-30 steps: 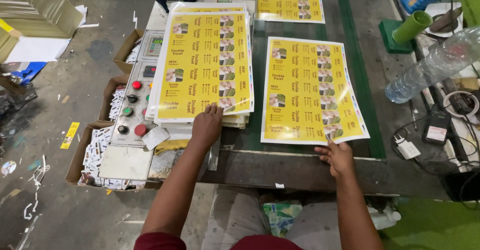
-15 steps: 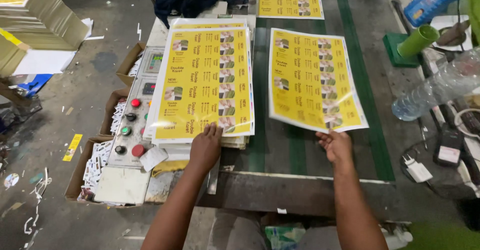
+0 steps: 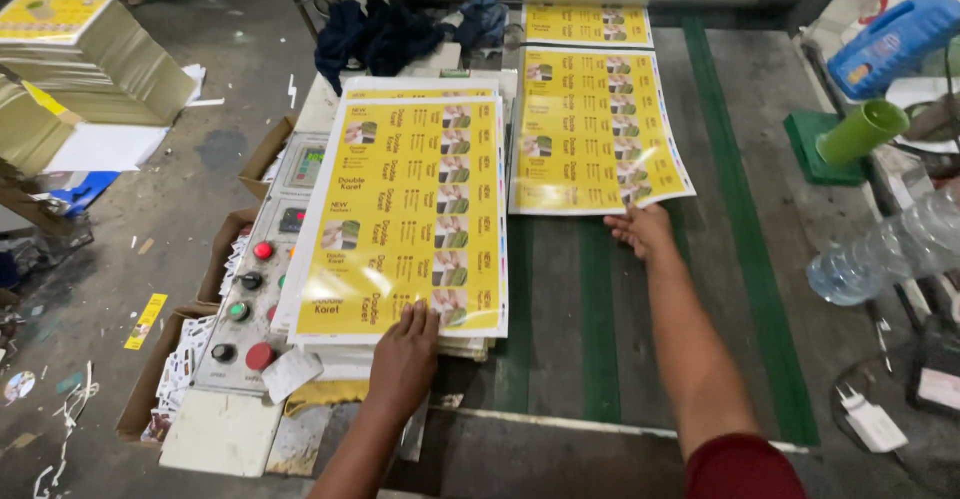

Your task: Collecting printed yellow labels from a machine output and stacking them neatly onto a pile.

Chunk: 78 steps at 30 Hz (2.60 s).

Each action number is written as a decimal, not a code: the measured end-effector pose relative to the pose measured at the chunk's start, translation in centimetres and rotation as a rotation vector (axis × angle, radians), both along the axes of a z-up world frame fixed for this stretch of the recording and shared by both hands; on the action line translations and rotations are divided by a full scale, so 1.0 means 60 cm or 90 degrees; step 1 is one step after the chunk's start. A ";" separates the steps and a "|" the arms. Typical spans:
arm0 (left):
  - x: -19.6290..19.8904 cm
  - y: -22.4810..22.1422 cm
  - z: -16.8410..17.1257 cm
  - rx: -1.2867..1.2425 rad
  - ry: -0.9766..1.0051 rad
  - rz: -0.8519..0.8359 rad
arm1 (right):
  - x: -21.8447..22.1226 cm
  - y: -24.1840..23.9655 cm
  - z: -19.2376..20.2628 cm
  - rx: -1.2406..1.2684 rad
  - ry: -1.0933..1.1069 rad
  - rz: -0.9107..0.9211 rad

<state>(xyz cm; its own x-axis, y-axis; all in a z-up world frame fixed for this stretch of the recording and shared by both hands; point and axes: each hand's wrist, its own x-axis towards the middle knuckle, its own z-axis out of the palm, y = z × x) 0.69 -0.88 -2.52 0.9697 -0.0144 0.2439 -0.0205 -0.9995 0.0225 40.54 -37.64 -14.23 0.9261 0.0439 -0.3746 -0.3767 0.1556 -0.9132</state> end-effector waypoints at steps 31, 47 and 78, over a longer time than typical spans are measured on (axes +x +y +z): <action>0.023 -0.033 -0.070 -0.011 -0.167 -0.166 | -0.504 -0.125 -0.009 0.034 -0.008 -0.105; -0.016 0.019 -0.017 -0.035 -0.025 0.057 | -0.235 -0.053 0.013 0.020 0.026 -0.019; -0.057 -0.090 0.028 -0.175 -0.080 -0.180 | -0.754 -0.145 0.109 0.067 -0.084 -0.144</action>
